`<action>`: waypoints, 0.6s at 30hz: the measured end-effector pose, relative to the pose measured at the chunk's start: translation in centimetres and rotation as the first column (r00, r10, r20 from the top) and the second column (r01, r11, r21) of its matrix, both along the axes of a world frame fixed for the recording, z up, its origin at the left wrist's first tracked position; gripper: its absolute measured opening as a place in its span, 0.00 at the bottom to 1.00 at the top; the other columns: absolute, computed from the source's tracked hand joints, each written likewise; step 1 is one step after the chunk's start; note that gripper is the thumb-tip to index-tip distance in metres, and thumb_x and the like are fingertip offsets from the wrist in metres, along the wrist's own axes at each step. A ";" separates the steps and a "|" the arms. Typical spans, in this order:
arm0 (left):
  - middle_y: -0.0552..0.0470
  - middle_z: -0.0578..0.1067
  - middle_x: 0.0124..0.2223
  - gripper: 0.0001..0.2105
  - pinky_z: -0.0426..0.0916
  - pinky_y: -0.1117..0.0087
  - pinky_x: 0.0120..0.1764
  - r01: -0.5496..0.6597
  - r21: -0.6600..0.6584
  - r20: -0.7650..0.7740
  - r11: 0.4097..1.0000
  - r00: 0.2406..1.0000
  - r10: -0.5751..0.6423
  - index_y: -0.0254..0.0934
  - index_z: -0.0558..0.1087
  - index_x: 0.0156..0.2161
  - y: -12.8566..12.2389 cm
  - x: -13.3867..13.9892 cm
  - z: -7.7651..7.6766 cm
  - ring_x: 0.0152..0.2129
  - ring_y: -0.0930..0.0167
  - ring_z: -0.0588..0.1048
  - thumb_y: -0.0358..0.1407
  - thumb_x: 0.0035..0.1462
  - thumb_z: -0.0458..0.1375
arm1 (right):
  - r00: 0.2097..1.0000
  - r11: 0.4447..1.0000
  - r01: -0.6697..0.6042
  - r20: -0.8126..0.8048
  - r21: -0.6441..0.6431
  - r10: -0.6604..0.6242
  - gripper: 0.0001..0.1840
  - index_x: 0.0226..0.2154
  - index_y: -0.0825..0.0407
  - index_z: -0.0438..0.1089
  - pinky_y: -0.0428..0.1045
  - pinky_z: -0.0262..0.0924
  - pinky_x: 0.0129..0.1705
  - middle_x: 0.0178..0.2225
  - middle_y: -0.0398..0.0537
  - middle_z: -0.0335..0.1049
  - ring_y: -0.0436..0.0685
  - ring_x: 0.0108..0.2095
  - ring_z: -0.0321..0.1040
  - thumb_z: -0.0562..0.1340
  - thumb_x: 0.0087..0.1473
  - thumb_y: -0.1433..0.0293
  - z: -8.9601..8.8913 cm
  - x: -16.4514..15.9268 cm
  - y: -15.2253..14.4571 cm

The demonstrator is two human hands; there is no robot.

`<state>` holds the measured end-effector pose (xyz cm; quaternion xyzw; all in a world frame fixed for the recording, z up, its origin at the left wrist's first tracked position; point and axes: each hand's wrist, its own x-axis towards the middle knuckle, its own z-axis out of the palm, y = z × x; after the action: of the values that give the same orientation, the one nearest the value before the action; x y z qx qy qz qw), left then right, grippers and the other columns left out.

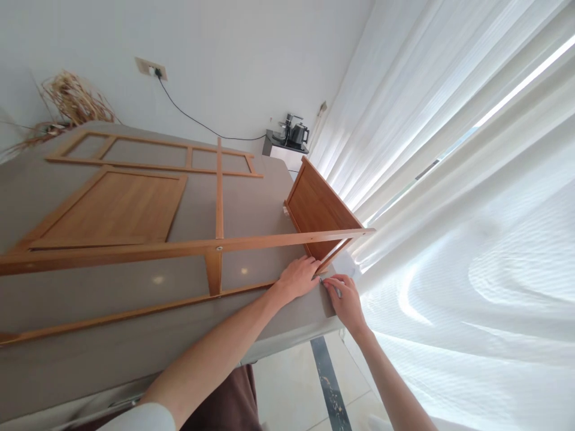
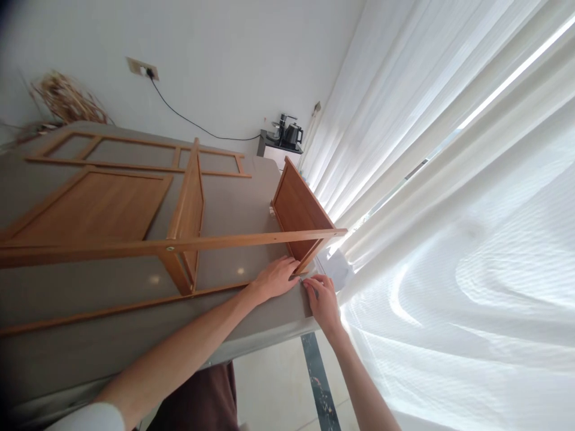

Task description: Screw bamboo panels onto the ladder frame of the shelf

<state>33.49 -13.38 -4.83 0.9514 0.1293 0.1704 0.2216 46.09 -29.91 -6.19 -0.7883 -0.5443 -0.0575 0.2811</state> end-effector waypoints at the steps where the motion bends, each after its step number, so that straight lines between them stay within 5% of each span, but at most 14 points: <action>1: 0.46 0.77 0.47 0.11 0.71 0.63 0.51 -0.007 -0.006 -0.005 1.000 1.000 0.007 0.37 0.72 0.48 0.0 0.1 0.0 0.47 0.63 0.74 0.37 0.64 0.54 | 1.000 1.000 0.000 -0.023 0.008 0.000 0.15 0.40 0.47 0.78 0.57 0.66 0.49 0.42 0.52 0.70 0.59 0.44 0.67 0.55 0.65 0.62 -0.3 0.2 0.0; 13: 0.47 0.78 0.45 0.10 0.71 0.64 0.49 -0.018 -0.039 -0.032 0.999 0.999 0.017 0.38 0.73 0.46 -0.1 0.0 0.2 0.47 0.63 0.74 0.38 0.63 0.55 | 0.994 0.999 0.016 -0.111 0.043 -0.012 0.17 0.41 0.48 0.77 0.58 0.65 0.52 0.44 0.53 0.71 0.59 0.46 0.68 0.56 0.65 0.58 -0.4 0.0 0.1; 18: 0.48 0.78 0.44 0.09 0.72 0.64 0.47 -0.025 -0.033 -0.001 0.999 1.000 0.025 0.37 0.73 0.44 -0.2 0.1 0.1 0.45 0.63 0.75 0.38 0.62 0.56 | 0.993 0.999 0.015 -0.122 0.039 -0.011 0.18 0.41 0.48 0.77 0.53 0.68 0.42 0.46 0.54 0.70 0.59 0.47 0.67 0.54 0.66 0.59 -0.4 -0.1 -0.1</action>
<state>33.56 -13.57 -4.72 0.9460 0.1442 0.1707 0.2348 45.99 -29.98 -6.56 -0.7881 -0.5198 -0.0222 0.3291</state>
